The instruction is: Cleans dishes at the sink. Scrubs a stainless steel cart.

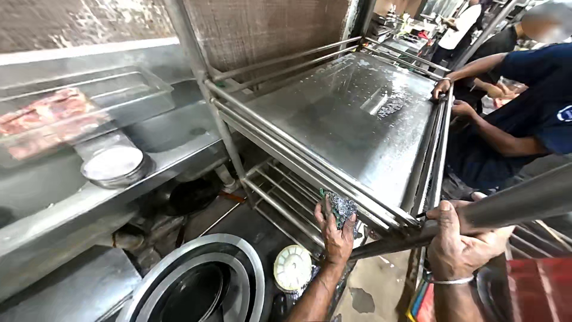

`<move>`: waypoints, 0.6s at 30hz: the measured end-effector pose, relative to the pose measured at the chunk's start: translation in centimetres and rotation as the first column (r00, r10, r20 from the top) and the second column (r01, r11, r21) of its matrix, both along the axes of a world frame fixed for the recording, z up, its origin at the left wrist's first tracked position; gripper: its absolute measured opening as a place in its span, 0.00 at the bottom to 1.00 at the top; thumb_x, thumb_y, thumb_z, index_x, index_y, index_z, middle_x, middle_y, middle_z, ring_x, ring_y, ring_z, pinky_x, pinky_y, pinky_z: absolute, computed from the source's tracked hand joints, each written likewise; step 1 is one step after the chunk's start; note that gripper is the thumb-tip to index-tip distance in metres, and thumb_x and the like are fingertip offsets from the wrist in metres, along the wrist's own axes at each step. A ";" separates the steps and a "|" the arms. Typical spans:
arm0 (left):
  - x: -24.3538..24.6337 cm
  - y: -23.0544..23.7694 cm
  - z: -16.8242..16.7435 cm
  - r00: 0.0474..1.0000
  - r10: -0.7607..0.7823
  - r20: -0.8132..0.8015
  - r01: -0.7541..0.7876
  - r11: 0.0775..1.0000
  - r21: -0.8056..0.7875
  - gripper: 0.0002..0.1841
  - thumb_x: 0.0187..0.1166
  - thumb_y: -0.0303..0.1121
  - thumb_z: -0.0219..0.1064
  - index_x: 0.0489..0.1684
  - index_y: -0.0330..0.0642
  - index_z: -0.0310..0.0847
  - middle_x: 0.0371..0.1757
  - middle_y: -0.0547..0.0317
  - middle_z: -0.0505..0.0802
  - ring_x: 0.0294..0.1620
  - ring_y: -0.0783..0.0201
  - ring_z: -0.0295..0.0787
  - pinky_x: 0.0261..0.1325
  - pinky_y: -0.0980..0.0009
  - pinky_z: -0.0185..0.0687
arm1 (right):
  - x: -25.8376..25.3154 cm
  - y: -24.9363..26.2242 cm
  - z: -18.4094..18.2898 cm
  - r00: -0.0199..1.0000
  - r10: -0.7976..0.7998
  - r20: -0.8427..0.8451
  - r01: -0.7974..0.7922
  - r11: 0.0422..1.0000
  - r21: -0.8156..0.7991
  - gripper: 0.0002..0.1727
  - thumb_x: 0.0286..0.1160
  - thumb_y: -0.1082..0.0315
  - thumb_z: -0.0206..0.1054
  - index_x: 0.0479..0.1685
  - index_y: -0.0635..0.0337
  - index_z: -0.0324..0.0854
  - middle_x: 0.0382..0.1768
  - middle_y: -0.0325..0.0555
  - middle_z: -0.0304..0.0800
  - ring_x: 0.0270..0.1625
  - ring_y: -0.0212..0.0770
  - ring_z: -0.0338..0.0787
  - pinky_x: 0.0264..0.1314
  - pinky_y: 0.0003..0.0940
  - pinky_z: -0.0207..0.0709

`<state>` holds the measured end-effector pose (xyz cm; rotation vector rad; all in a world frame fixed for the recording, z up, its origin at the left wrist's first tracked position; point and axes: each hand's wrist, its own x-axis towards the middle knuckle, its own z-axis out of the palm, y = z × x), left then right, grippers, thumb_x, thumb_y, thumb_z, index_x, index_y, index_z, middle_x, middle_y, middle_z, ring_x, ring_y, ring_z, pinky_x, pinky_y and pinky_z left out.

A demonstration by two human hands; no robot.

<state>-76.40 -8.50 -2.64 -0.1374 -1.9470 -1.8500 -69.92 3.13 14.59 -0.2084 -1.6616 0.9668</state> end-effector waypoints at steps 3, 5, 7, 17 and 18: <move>1.7 2.2 0.1 0.996 0.084 0.007 -0.084 0.995 0.047 0.41 0.75 0.57 0.71 0.80 0.31 0.72 0.84 0.29 0.67 0.83 0.47 0.70 0.81 0.59 0.74 | 0.1 0.8 -0.5 0.997 0.077 -0.001 -0.077 0.997 0.018 0.34 0.67 0.69 0.74 0.70 0.69 0.60 0.39 0.35 0.90 0.34 0.33 0.93 0.40 0.32 0.93; 3.0 3.9 -0.1 0.991 0.133 0.018 -0.134 0.988 0.075 0.39 0.76 0.55 0.69 0.77 0.29 0.75 0.83 0.28 0.68 0.82 0.49 0.71 0.80 0.62 0.75 | 0.2 1.4 -0.7 0.988 0.153 0.002 -0.153 0.987 0.056 0.32 0.66 0.69 0.74 0.68 0.65 0.62 0.38 0.34 0.91 0.34 0.33 0.94 0.38 0.31 0.93; 3.5 5.2 -0.5 0.983 0.185 0.003 -0.185 0.979 0.085 0.36 0.77 0.53 0.69 0.72 0.26 0.79 0.81 0.25 0.70 0.80 0.49 0.74 0.79 0.64 0.76 | 0.2 2.0 -0.7 0.973 0.229 0.005 -0.228 0.969 0.094 0.31 0.66 0.69 0.74 0.67 0.62 0.62 0.38 0.32 0.91 0.34 0.33 0.94 0.37 0.31 0.93; -5.5 1.1 1.3 0.917 0.396 0.045 -0.398 0.917 0.035 0.22 0.77 0.33 0.70 0.64 0.25 0.83 0.75 0.28 0.79 0.76 0.41 0.78 0.78 0.52 0.77 | -0.1 3.8 -1.9 0.918 0.397 0.015 -0.394 0.906 0.155 0.27 0.71 0.66 0.77 0.66 0.52 0.68 0.35 0.32 0.90 0.32 0.33 0.92 0.35 0.29 0.91; -8.0 -1.1 2.1 0.913 0.395 0.098 -0.398 0.917 0.016 0.23 0.79 0.34 0.69 0.67 0.26 0.81 0.76 0.29 0.78 0.76 0.40 0.76 0.78 0.50 0.75 | -0.2 3.9 -2.0 0.918 0.395 0.015 -0.392 0.906 0.160 0.26 0.72 0.66 0.76 0.65 0.52 0.68 0.35 0.32 0.90 0.32 0.33 0.92 0.35 0.29 0.91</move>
